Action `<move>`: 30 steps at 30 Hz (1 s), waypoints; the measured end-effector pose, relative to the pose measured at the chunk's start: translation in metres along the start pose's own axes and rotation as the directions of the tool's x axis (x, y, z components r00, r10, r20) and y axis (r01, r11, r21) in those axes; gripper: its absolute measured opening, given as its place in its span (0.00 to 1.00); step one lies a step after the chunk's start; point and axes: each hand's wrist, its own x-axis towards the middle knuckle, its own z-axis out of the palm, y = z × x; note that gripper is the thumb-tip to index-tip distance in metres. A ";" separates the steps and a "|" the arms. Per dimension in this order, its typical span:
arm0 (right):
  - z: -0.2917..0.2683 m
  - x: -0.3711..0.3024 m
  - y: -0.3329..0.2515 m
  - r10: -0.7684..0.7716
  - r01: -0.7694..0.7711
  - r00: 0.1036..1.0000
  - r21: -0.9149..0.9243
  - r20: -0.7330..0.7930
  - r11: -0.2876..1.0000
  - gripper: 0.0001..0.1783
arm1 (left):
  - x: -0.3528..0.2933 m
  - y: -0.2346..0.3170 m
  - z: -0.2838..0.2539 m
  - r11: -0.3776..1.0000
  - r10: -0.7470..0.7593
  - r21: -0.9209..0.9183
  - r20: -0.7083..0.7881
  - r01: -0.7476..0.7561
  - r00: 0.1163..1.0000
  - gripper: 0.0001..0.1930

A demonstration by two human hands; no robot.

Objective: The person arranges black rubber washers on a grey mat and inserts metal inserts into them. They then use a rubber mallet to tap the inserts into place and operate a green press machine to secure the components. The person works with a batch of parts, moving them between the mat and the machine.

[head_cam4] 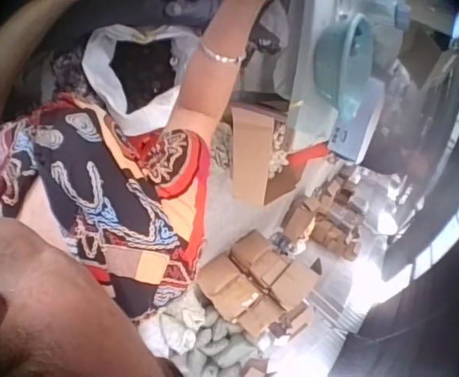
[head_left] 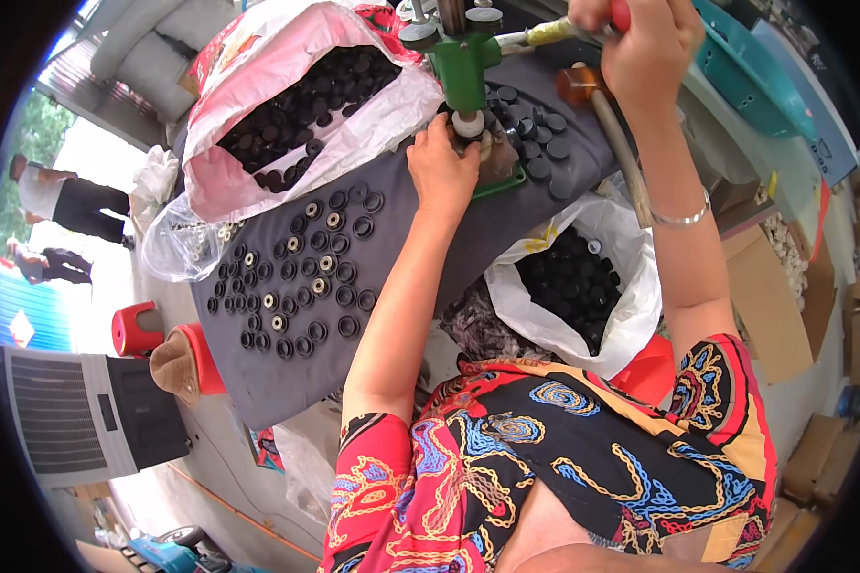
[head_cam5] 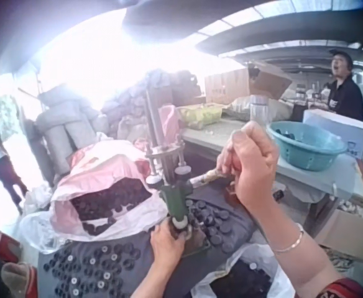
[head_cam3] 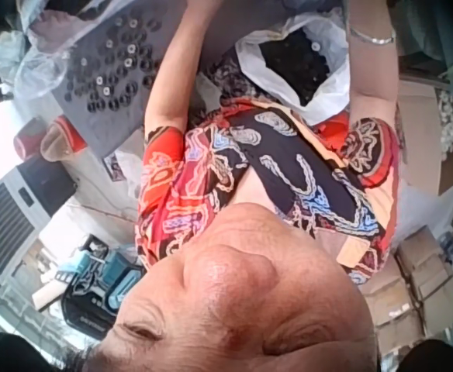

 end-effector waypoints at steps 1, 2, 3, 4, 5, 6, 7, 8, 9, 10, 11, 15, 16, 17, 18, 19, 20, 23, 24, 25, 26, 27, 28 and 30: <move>-0.006 -0.013 -0.002 -0.039 0.041 0.998 -0.027 0.043 0.999 0.07 | -0.002 -0.001 0.000 1.000 -0.020 -0.024 -0.012 0.020 1.000 0.29; -0.009 -0.028 -0.005 -0.063 0.062 0.997 0.008 0.054 0.998 0.07 | -0.003 -0.002 0.001 1.000 -0.014 -0.019 -0.020 0.014 1.000 0.30; -0.013 -0.043 -0.008 -0.086 0.083 0.994 0.045 0.066 0.996 0.06 | -0.004 -0.003 0.001 1.000 -0.009 -0.012 -0.028 0.009 1.000 0.30; -0.014 -0.063 -0.011 -0.097 0.088 0.994 0.154 0.047 0.984 0.06 | -0.006 -0.005 -0.001 1.000 -0.005 -0.003 -0.044 0.005 0.999 0.30; -0.019 -0.095 -0.007 -0.150 0.141 0.985 0.100 0.090 0.985 0.06 | -0.008 -0.005 -0.003 1.000 0.006 -0.007 -0.037 -0.007 0.999 0.30; -0.024 -0.119 -0.004 -0.199 0.193 0.970 0.054 0.136 0.980 0.06 | -0.012 -0.004 -0.009 1.000 0.013 -0.006 -0.033 -0.014 0.999 0.30; -0.026 -0.122 -0.004 -0.188 0.185 0.974 0.038 0.130 0.982 0.06 | -0.015 -0.005 -0.018 1.000 0.017 0.004 -0.040 -0.017 0.999 0.30; -0.026 -0.128 -0.004 -0.171 0.170 0.979 0.023 0.111 0.985 0.05 | -0.024 -0.004 -0.026 0.997 0.050 0.065 0.002 -0.050 0.999 0.29; -0.026 -0.134 -0.003 -0.153 0.153 0.984 0.009 0.094 0.988 0.05 | -0.028 0.000 -0.030 0.997 0.067 0.032 -0.002 -0.067 0.998 0.26; -0.027 -0.139 -0.008 -0.123 0.122 0.987 0.017 0.107 0.992 0.05 | -0.039 0.001 -0.043 0.994 0.096 0.056 0.033 -0.098 0.995 0.25; -0.031 -0.133 -0.007 -0.119 0.117 0.984 0.023 0.131 0.993 0.04 | -0.045 0.004 -0.052 0.988 0.138 0.069 0.047 -0.141 0.989 0.23; -0.023 -0.102 -0.020 -0.025 0.023 0.994 0.022 0.106 1.000 0.08 | -0.072 -0.020 -0.107 0.940 0.155 0.302 0.041 -0.160 0.987 0.16; -0.020 -0.090 -0.023 0.009 -0.013 0.995 0.035 0.101 0.999 0.09 | -0.078 -0.029 -0.118 0.916 0.113 0.380 0.071 -0.131 0.991 0.16; -0.016 -0.076 -0.022 0.042 -0.047 0.994 0.050 0.098 0.998 0.10 | -0.082 -0.036 -0.128 0.884 0.068 0.456 0.095 -0.104 0.993 0.15; -0.014 -0.063 -0.025 0.074 -0.080 0.993 0.066 0.095 0.995 0.11 | -0.086 -0.039 -0.132 0.836 0.096 0.534 0.081 -0.125 0.992 0.13; -0.010 -0.050 -0.029 0.083 -0.080 0.993 -0.042 0.083 0.996 0.12 | -0.087 -0.041 -0.133 0.811 0.057 0.571 0.138 -0.127 0.989 0.10; -0.004 -0.035 -0.030 0.083 -0.074 0.995 -0.138 0.060 0.988 0.12 | -0.082 -0.043 -0.133 0.775 0.020 0.618 0.190 -0.135 0.982 0.08; -0.006 -0.002 -0.009 0.230 -0.233 0.972 0.091 0.046 0.968 0.12 | -0.085 -0.060 -0.119 0.687 0.102 0.683 0.247 -0.248 0.964 0.05; -0.012 0.009 -0.003 0.253 -0.257 0.966 0.091 0.059 0.962 0.12 | -0.085 -0.061 -0.112 0.697 0.086 0.675 0.256 -0.242 0.963 0.05; -0.015 0.018 0.000 0.284 -0.289 0.956 0.076 0.069 0.954 0.13 | -0.085 -0.059 -0.110 0.703 0.102 0.660 0.276 -0.265 0.956 0.05; -0.014 0.025 0.002 0.309 -0.315 0.948 0.073 0.076 0.946 0.13 | -0.087 -0.054 -0.111 0.733 0.070 0.631 0.303 -0.255 0.950 0.04; -0.012 0.032 0.006 0.335 -0.341 0.939 0.067 0.080 0.938 0.13 | -0.087 -0.051 -0.112 0.762 0.041 0.599 0.333 -0.245 0.942 0.04; -0.012 0.038 0.011 0.348 -0.356 0.933 0.084 0.095 0.931 0.13 | -0.089 -0.048 -0.115 0.783 0.041 0.577 0.325 -0.232 0.945 0.04; -0.006 0.047 0.019 0.374 -0.378 0.926 0.090 0.061 0.921 0.13 | -0.090 -0.043 -0.120 0.825 0.044 0.525 0.313 -0.211 0.949 0.04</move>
